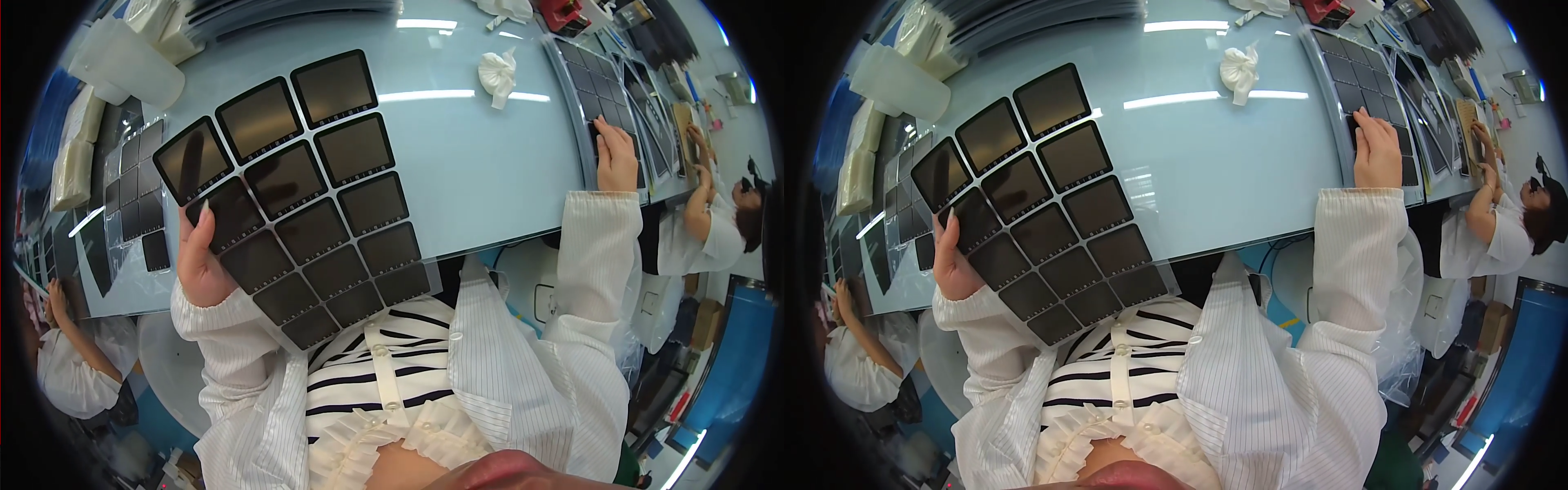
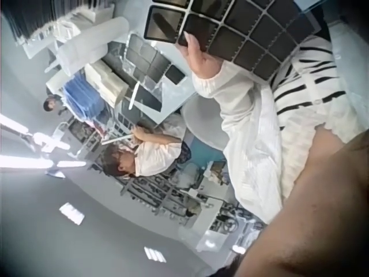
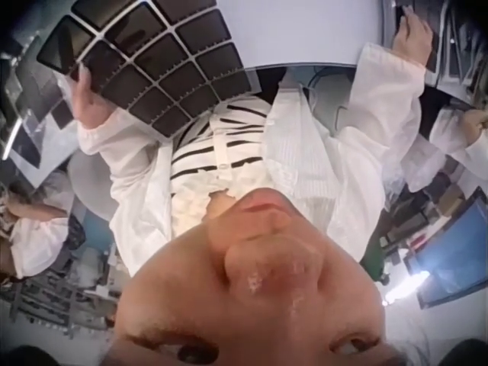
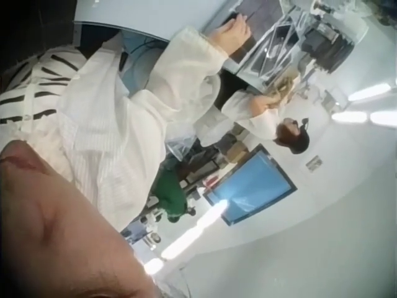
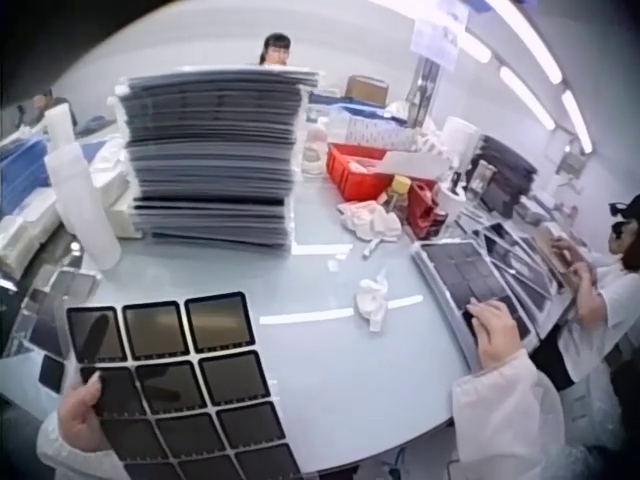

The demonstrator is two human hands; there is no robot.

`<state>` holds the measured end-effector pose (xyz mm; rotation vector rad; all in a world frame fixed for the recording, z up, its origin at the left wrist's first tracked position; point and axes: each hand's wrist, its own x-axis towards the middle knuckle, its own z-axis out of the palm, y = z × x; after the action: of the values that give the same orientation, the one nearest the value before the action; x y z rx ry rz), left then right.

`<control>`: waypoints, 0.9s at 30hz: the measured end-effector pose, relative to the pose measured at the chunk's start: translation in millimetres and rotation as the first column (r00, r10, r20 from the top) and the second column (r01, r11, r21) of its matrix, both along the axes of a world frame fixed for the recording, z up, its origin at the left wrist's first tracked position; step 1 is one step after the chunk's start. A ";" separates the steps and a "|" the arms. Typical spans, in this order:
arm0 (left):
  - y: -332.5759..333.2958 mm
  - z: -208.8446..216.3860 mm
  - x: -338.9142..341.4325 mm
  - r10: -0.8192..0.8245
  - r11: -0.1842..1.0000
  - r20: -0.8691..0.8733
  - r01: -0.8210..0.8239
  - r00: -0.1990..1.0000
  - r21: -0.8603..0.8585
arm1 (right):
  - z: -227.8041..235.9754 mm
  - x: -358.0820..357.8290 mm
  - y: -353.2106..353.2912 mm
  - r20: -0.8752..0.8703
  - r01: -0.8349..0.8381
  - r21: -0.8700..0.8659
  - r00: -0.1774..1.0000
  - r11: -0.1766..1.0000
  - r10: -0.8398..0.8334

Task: Cleaning and inspecting small electronic components at a workbench using a cloth.

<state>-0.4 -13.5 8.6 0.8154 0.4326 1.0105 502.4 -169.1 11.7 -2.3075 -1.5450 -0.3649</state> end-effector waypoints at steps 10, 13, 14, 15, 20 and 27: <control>4.4 -13.9 -3.8 0.046 0.957 -0.382 0.069 0.923 0.282 | 2.1 1.9 -8.3 0.133 -0.019 0.006 0.991 1.000 0.018; 0.4 -10.4 -4.3 -0.154 0.964 0.112 0.124 0.982 0.234 | 22.7 -38.0 -4.3 0.091 -0.003 0.275 0.996 0.961 -0.023; -3.4 -4.7 -4.2 -0.010 0.950 -0.192 0.069 0.981 0.306 | 27.9 -57.7 -1.6 -0.198 0.020 0.417 0.978 0.909 0.070; -6.8 -0.7 -3.8 0.154 0.921 -0.463 0.042 0.873 0.386 | 33.0 -77.7 1.5 -0.452 0.089 0.534 0.870 0.841 0.196; -13.7 2.6 14.6 -0.037 0.968 -0.151 0.073 0.988 0.239 | 38.8 -162.9 27.7 -0.754 -0.187 0.484 0.406 0.855 0.516; -22.4 9.6 24.7 -0.069 0.987 -0.089 0.081 0.994 0.139 | 17.2 -207.5 52.1 -0.900 -0.225 0.418 0.027 0.880 0.434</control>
<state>24.2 -35.9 18.2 0.9983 0.4012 0.9471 294.9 -117.0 28.9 -1.2269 -1.0630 1.0290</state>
